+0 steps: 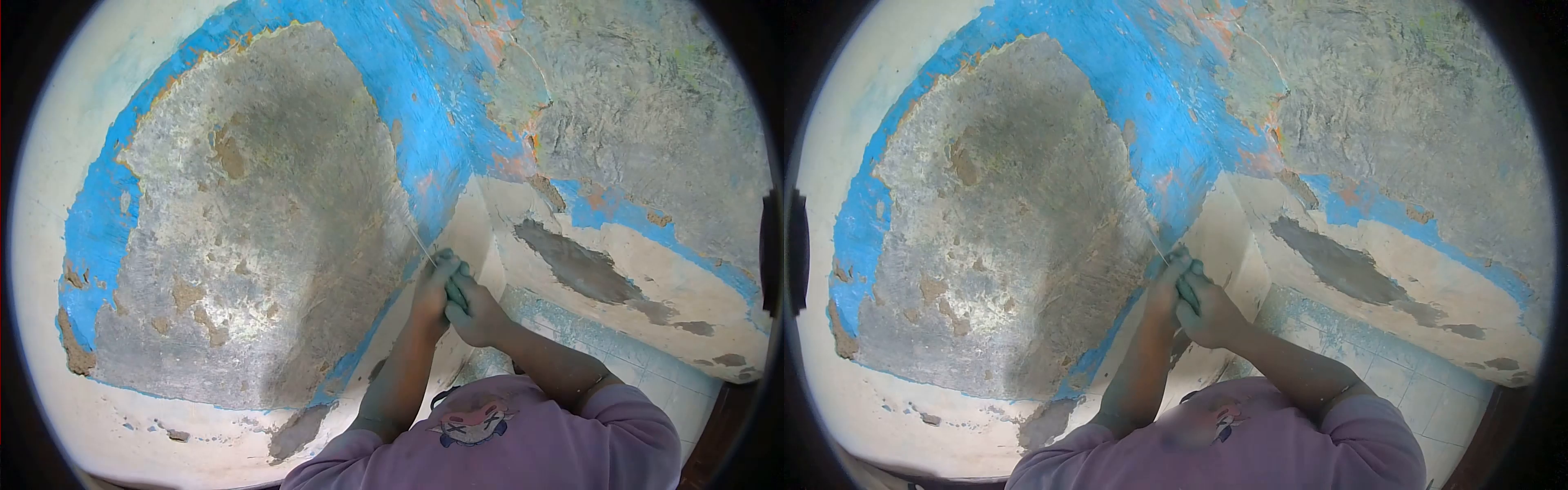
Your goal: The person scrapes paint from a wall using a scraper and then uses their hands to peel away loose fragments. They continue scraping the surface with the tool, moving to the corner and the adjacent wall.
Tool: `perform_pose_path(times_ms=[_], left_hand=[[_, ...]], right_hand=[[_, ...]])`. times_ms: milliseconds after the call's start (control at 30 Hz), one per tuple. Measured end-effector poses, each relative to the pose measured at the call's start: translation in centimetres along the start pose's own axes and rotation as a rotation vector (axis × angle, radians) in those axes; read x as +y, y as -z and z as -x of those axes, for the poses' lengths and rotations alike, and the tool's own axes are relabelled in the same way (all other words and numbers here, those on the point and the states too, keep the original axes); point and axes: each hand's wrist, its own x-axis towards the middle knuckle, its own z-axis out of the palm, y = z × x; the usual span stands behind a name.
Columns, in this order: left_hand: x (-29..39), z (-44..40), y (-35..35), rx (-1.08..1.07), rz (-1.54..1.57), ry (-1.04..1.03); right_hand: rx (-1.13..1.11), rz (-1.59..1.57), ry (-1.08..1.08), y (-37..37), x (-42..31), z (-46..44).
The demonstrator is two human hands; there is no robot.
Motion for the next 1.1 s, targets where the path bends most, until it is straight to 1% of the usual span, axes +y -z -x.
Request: perform_pose_path(times_ms=[33, 67, 100, 133, 167, 200, 233, 267, 300, 333, 367, 467, 533, 600, 667, 700, 767, 900, 1067, 1100], left_hand=[[-1.5, 0.2, 0.6, 0.027, -0.044, 0.011], [-2.7, 0.3, 1.4, 0.056, -0.088, 0.022], [-3.7, 0.4, 2.5, 0.065, -0.09, 0.021], [-4.6, 0.6, 3.5, 0.031, -0.095, 0.08], [-5.4, 0.6, 4.2, -0.002, -0.098, 0.14], [-5.5, 1.0, 4.1, 0.011, -0.099, 0.141], [-5.6, 1.6, 3.9, -0.027, -0.062, 0.086], [-5.5, 2.1, 3.8, -0.064, -0.028, 0.035], [-5.4, 2.4, 3.6, -0.044, -0.033, 0.044], [-5.3, 2.6, 3.4, -0.013, 0.06, 0.027], [-5.3, 2.7, 3.4, 0.015, 0.154, 0.009], [-5.8, 2.4, 4.6, 0.09, 0.086, 0.014], [-5.8, 2.7, 5.3, 0.074, 0.075, 0.051], [-6.1, 2.5, 6.1, 0.036, 0.065, 0.101], [-7.4, 2.1, 7.6, 0.129, 0.187, 0.068], [-7.2, 2.4, 7.9, 0.119, 0.191, 0.092], [-6.3, 3.0, 8.6, 0.015, 0.089, 0.107], [-6.9, 3.2, 11.0, -0.033, 0.155, 0.115], [-4.8, 3.1, 11.0, -0.069, -0.033, 0.093], [-4.4, 3.1, 11.0, -0.072, -0.073, 0.085]], right_hand=[[0.051, -0.098, 0.083, -0.1, 1.2, 0.9], [0.048, -0.103, 0.085, -0.3, 2.7, 1.6], [-0.004, -0.13, 0.028, -0.6, 4.4, 2.2], [-0.057, -0.156, -0.03, -0.6, 4.8, 2.3], [-0.066, -0.163, -0.032, -0.3, 4.7, 2.4], [-0.115, -0.224, -0.155, 0.0, 3.3, 2.4], [-0.164, -0.287, -0.28, -0.1, 2.6, 2.3], [-0.172, -0.302, -0.289, -1.0, 3.3, 2.0], [-0.063, -0.189, -0.251, -2.3, 4.2, 1.8], [0.045, -0.076, -0.216, -3.4, 4.7, 2.0], [0.037, -0.09, -0.232, -4.1, 4.9, 2.5], [-0.024, -0.139, -0.258, -3.5, 3.1, 2.0], [-0.031, -0.174, -0.278, -3.9, 2.3, 2.0], [0.019, -0.161, -0.275, -4.9, 2.5, 2.2], [0.061, -0.132, -0.279, -5.5, 2.7, 2.5], [0.071, -0.126, -0.281, -6.0, 2.7, 2.6], [0.093, -0.116, -0.294, -6.8, 2.5, 3.0], [0.113, -0.113, -0.284, -8.7, 1.5, 4.1], [0.154, -0.07, -0.267, -10.9, 2.0, 3.8], [0.2, -0.096, -0.264, -10.9, 2.1, 2.9]])
